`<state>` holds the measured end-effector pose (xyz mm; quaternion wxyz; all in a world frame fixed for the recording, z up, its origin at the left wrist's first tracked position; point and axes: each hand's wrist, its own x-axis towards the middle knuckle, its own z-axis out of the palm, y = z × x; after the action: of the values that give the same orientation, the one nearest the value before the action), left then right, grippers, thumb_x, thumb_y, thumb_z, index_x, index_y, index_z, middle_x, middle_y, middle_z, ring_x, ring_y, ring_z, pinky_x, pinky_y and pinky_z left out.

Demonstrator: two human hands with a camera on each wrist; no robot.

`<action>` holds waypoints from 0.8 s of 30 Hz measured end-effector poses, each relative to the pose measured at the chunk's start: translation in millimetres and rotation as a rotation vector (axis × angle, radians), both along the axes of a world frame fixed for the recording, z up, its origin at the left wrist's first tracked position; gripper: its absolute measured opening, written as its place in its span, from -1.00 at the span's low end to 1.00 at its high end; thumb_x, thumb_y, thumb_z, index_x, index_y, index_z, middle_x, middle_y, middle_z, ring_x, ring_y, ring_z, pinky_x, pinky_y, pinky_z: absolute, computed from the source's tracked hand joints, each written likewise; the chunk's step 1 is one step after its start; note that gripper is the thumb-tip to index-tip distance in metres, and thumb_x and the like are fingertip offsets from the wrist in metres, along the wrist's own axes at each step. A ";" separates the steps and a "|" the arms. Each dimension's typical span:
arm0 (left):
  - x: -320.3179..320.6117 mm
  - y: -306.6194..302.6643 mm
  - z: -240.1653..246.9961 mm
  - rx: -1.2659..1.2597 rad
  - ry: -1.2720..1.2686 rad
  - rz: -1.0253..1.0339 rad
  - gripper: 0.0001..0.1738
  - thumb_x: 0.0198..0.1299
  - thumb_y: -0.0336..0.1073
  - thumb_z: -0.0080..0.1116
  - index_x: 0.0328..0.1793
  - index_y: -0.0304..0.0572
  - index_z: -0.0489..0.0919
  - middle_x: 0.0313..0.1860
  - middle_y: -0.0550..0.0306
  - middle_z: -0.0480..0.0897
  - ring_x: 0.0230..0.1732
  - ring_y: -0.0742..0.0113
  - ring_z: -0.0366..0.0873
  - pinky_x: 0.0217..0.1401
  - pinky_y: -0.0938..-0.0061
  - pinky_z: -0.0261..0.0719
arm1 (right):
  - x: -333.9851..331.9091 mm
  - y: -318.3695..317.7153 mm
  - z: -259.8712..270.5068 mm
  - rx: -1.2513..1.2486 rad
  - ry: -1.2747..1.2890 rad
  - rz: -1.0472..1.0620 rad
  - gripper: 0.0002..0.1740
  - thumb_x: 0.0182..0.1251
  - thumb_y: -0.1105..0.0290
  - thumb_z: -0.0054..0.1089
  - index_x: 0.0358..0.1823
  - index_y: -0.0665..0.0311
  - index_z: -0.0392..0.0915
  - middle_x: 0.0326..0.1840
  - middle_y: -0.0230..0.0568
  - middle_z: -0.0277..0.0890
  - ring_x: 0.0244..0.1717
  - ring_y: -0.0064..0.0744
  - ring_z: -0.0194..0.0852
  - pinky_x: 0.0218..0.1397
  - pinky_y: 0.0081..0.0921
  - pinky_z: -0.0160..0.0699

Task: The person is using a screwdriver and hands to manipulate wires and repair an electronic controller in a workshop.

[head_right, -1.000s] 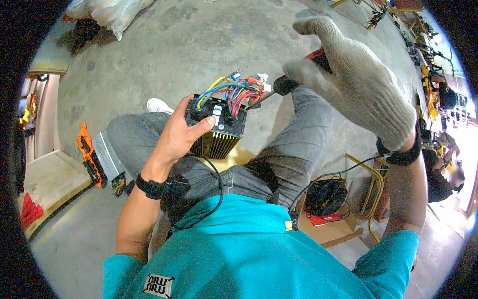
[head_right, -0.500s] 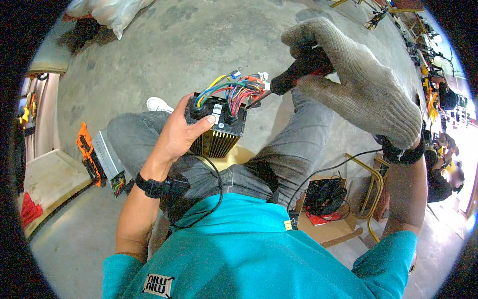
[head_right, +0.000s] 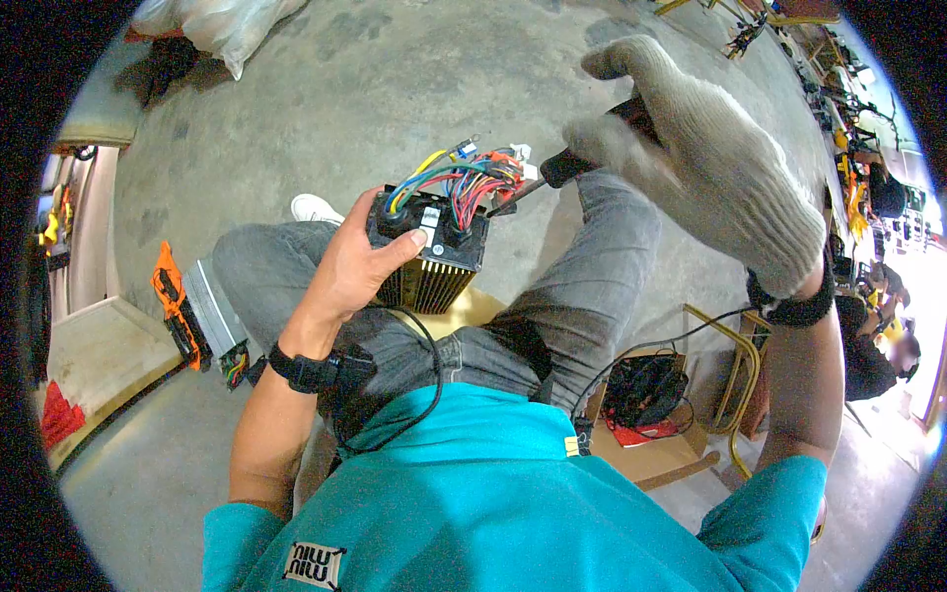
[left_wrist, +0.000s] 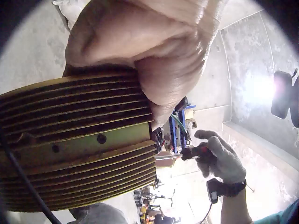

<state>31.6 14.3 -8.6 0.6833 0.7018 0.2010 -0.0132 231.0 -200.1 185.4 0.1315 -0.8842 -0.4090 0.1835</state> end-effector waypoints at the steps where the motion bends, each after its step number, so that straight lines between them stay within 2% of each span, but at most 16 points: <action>1: -0.4 0.2 -0.9 -0.006 0.001 -0.003 -0.33 0.33 -0.27 0.42 0.44 -0.43 0.37 0.14 0.05 0.66 0.11 0.39 0.60 0.25 0.44 0.57 | 3.0 -5.1 -3.6 0.089 -0.034 0.141 -0.42 0.37 0.36 0.40 0.38 0.23 0.43 -0.01 -0.21 0.57 0.03 -0.43 0.66 0.16 -0.40 0.65; 2: -1.2 0.1 -1.5 -0.014 0.005 -0.005 -0.32 0.33 -0.27 0.42 0.44 -0.43 0.37 0.14 0.05 0.66 0.11 0.39 0.61 0.24 0.44 0.57 | 6.1 -7.6 -8.8 0.088 -0.032 0.144 -0.42 0.37 0.36 0.40 0.38 0.23 0.43 -0.01 -0.21 0.57 0.03 -0.43 0.66 0.16 -0.40 0.65; 4: -1.6 -0.7 -2.4 -0.012 -0.007 -0.005 -0.32 0.33 -0.28 0.42 0.45 -0.43 0.37 0.15 0.04 0.66 0.11 0.39 0.61 0.24 0.44 0.58 | 11.3 -9.5 -17.9 0.293 -0.089 0.301 -0.45 0.37 0.36 0.39 0.34 0.25 0.46 -0.09 -0.22 0.60 -0.05 -0.43 0.66 0.09 -0.40 0.65; 5: -1.9 -1.0 -2.5 -0.008 -0.018 -0.009 -0.32 0.33 -0.28 0.42 0.45 -0.43 0.36 0.15 0.04 0.66 0.12 0.39 0.61 0.24 0.44 0.58 | 9.6 -8.7 -16.6 0.293 -0.089 0.302 -0.45 0.37 0.36 0.39 0.34 0.25 0.46 -0.09 -0.22 0.60 -0.05 -0.43 0.66 0.09 -0.40 0.65; 7: -2.1 -0.8 -4.7 -0.001 -0.017 -0.005 -0.31 0.33 -0.28 0.42 0.46 -0.44 0.36 0.15 0.04 0.66 0.12 0.39 0.61 0.25 0.44 0.58 | 3.8 -4.4 -11.6 0.082 -0.122 0.091 -0.40 0.33 0.42 0.40 0.39 0.23 0.43 -0.04 -0.22 0.60 -0.01 -0.42 0.67 0.12 -0.39 0.66; 11: -2.8 -0.2 -4.1 0.039 -0.025 -0.012 -0.31 0.34 -0.28 0.41 0.47 -0.44 0.35 0.15 0.04 0.66 0.12 0.39 0.61 0.26 0.43 0.58 | 2.1 0.5 -6.6 0.001 -0.131 0.034 -0.39 0.32 0.44 0.40 0.39 0.20 0.43 -0.04 -0.22 0.60 0.00 -0.40 0.67 0.14 -0.39 0.66; 13: -3.7 -0.3 -5.1 0.031 -0.026 -0.009 -0.31 0.33 -0.29 0.41 0.46 -0.44 0.35 0.15 0.04 0.66 0.13 0.39 0.61 0.27 0.42 0.58 | 10.2 -5.1 -17.2 0.311 -0.105 0.318 -0.38 0.33 0.37 0.42 0.40 0.15 0.43 -0.10 -0.24 0.57 -0.07 -0.43 0.66 0.09 -0.39 0.66; 14: -3.6 -0.3 -5.6 0.025 -0.031 -0.008 -0.31 0.33 -0.29 0.42 0.46 -0.44 0.35 0.15 0.04 0.65 0.13 0.39 0.60 0.27 0.42 0.57 | 9.5 -6.1 -16.0 0.310 -0.105 0.319 -0.38 0.33 0.37 0.42 0.40 0.15 0.43 -0.10 -0.24 0.57 -0.07 -0.43 0.66 0.09 -0.39 0.66; 16: -3.2 -0.3 -3.4 0.026 -0.024 -0.012 -0.31 0.33 -0.29 0.42 0.46 -0.44 0.35 0.15 0.04 0.66 0.14 0.38 0.60 0.28 0.42 0.57 | 1.6 -0.8 -5.9 0.078 -0.059 0.115 -0.37 0.34 0.36 0.42 0.42 0.18 0.41 -0.03 -0.24 0.56 0.01 -0.44 0.65 0.16 -0.41 0.66; 17: -2.5 -0.1 -2.5 0.027 -0.019 -0.018 -0.32 0.33 -0.29 0.41 0.45 -0.44 0.35 0.14 0.04 0.66 0.14 0.38 0.60 0.28 0.42 0.56 | -1.8 6.0 -1.1 0.077 -0.060 0.113 -0.37 0.34 0.36 0.42 0.42 0.18 0.41 -0.03 -0.24 0.56 0.01 -0.44 0.65 0.16 -0.41 0.66; 19: -2.9 0.2 -5.4 0.001 -0.014 -0.016 -0.32 0.33 -0.29 0.42 0.45 -0.43 0.36 0.14 0.04 0.66 0.15 0.38 0.60 0.28 0.42 0.56 | -8.2 18.7 6.8 -0.207 -0.054 -0.134 -0.36 0.36 0.40 0.40 0.44 0.16 0.38 0.03 -0.24 0.55 0.07 -0.44 0.63 0.20 -0.43 0.65; 20: -2.7 0.7 -6.4 -0.024 -0.007 -0.007 -0.32 0.33 -0.28 0.42 0.44 -0.43 0.36 0.13 0.04 0.66 0.15 0.37 0.59 0.29 0.42 0.55 | -2.1 12.3 2.0 -0.205 -0.057 -0.132 -0.36 0.36 0.40 0.40 0.44 0.16 0.38 0.03 -0.24 0.55 0.07 -0.44 0.63 0.20 -0.43 0.65; 22: -3.6 0.7 -1.9 -0.013 -0.021 -0.009 -0.32 0.33 -0.28 0.42 0.44 -0.43 0.36 0.13 0.04 0.66 0.15 0.37 0.60 0.29 0.42 0.55 | 12.5 -5.2 -13.0 0.246 -0.095 0.336 -0.40 0.42 0.32 0.39 0.42 0.19 0.40 -0.02 -0.26 0.55 0.01 -0.46 0.64 0.13 -0.45 0.66; 24: -3.7 0.1 -0.7 -0.003 -0.038 -0.015 -0.32 0.33 -0.27 0.42 0.44 -0.44 0.37 0.13 0.03 0.66 0.14 0.37 0.60 0.29 0.42 0.55 | 12.8 -5.9 -13.4 0.237 -0.061 0.317 -0.40 0.42 0.27 0.40 0.42 0.18 0.40 -0.03 -0.26 0.55 0.01 -0.46 0.64 0.13 -0.45 0.66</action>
<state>27.8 14.5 -9.3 0.6881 0.7023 0.1826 -0.0051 243.8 -206.0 172.0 0.1918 -0.7920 -0.5658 0.1257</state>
